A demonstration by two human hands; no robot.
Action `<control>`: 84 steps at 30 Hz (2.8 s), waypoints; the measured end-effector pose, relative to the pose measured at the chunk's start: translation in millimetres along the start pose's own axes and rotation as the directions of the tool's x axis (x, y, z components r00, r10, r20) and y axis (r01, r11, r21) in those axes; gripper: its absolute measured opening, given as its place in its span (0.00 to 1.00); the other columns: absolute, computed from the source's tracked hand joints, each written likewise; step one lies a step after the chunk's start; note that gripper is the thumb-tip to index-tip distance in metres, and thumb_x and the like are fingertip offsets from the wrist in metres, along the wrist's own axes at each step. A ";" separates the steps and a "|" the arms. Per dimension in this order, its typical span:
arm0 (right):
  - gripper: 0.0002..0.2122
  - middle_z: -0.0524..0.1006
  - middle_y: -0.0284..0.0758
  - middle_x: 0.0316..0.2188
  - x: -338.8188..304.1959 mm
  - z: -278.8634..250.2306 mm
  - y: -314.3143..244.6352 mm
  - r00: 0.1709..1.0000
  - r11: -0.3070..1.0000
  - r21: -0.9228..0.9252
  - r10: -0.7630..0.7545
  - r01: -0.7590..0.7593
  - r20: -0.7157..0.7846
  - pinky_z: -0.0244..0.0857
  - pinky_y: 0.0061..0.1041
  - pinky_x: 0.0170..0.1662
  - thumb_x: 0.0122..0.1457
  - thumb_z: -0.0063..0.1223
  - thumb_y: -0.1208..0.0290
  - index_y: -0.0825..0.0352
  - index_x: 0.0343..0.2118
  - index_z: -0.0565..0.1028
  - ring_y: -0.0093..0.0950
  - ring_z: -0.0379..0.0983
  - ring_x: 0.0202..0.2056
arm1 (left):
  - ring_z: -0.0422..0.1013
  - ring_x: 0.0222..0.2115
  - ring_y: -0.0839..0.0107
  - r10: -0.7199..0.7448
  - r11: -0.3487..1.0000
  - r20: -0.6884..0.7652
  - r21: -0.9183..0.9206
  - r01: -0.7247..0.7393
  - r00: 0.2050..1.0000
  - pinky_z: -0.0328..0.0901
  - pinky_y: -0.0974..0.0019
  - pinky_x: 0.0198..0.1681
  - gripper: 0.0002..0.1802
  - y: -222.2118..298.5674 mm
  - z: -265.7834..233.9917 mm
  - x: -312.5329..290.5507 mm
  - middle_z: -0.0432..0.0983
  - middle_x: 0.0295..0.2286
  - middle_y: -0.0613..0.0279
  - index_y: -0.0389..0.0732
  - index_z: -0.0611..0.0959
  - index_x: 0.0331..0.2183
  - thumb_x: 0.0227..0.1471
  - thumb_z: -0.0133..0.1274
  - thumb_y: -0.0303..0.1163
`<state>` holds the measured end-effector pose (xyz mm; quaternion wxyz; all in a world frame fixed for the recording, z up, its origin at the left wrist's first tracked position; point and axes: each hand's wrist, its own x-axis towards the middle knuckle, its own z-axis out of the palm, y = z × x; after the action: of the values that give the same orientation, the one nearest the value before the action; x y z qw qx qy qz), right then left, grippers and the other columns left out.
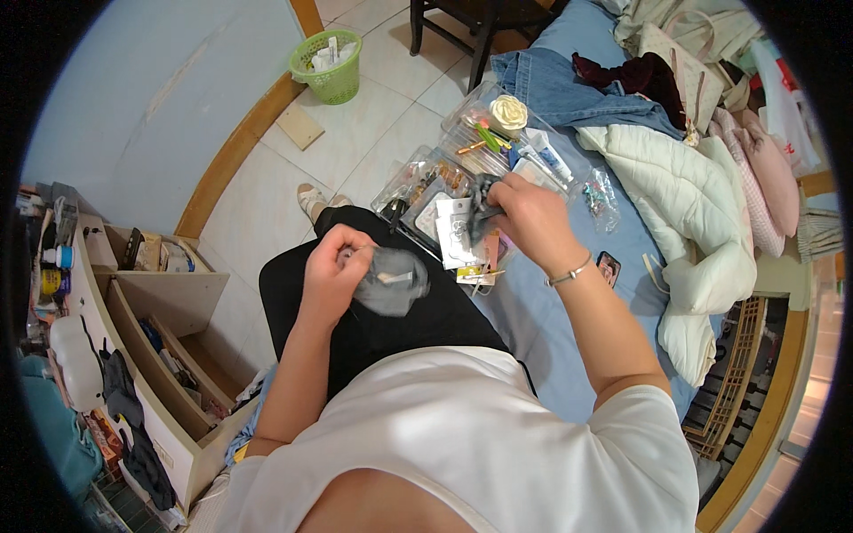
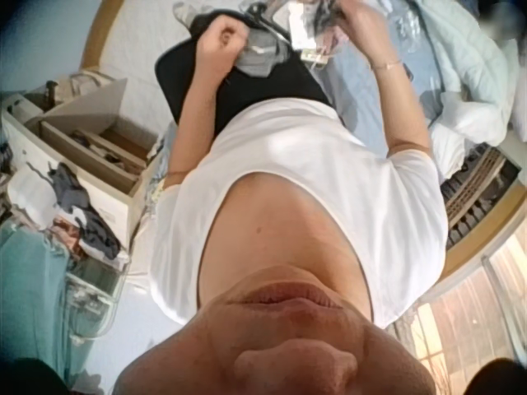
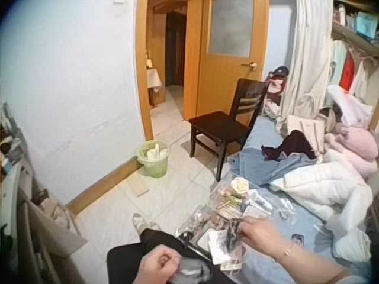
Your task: The person sits cross-legged and sorts through various small accessories, including hair clips, a pouch, and packaged items. They open plastic bags, inspect the contents, and place items into a clear plastic organizer box.
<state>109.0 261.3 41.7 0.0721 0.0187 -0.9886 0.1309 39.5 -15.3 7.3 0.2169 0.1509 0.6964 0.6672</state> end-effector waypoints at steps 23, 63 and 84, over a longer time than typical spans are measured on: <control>0.14 0.77 0.33 0.37 0.3 -23.5 -85.5 0.825 0.824 0.222 -0.421 0.521 -0.376 0.64 0.23 0.26 0.40 0.62 0.76 0.62 0.34 0.76 0.28 0.72 0.25 | 0.72 0.33 0.58 0.458 0.846 -0.006 0.309 -0.434 0.889 0.66 0.66 0.37 0.28 -0.6 15.8 4.4 0.73 0.33 0.54 0.34 0.75 0.43 0.33 0.60 0.19; 0.19 0.72 0.33 0.42 -5.1 -5.6 -66.9 0.984 0.912 0.377 -0.120 0.163 -0.135 0.63 0.37 0.45 0.42 0.63 0.67 0.60 0.40 0.72 0.35 0.73 0.35 | 0.73 0.32 0.62 0.259 0.830 0.316 0.411 -0.378 0.913 0.67 0.67 0.35 0.13 18.6 14.2 8.7 0.76 0.32 0.57 0.36 0.80 0.35 0.43 0.56 0.20; 0.22 0.74 0.34 0.39 -21.3 46.7 -51.3 0.944 0.244 0.929 -0.110 -0.277 0.310 0.63 0.24 0.42 0.53 0.58 0.64 0.66 0.49 0.68 0.23 0.69 0.38 | 0.71 0.26 0.68 0.494 0.693 0.230 0.479 -0.539 0.838 0.66 0.69 0.29 0.14 21.0 52.5 28.4 0.75 0.30 0.58 0.39 0.78 0.39 0.47 0.56 0.22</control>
<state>126.5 200.0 7.0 -0.1191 0.0261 -0.6961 0.7076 39.8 45.7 24.5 -0.0004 0.4215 0.7708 0.4777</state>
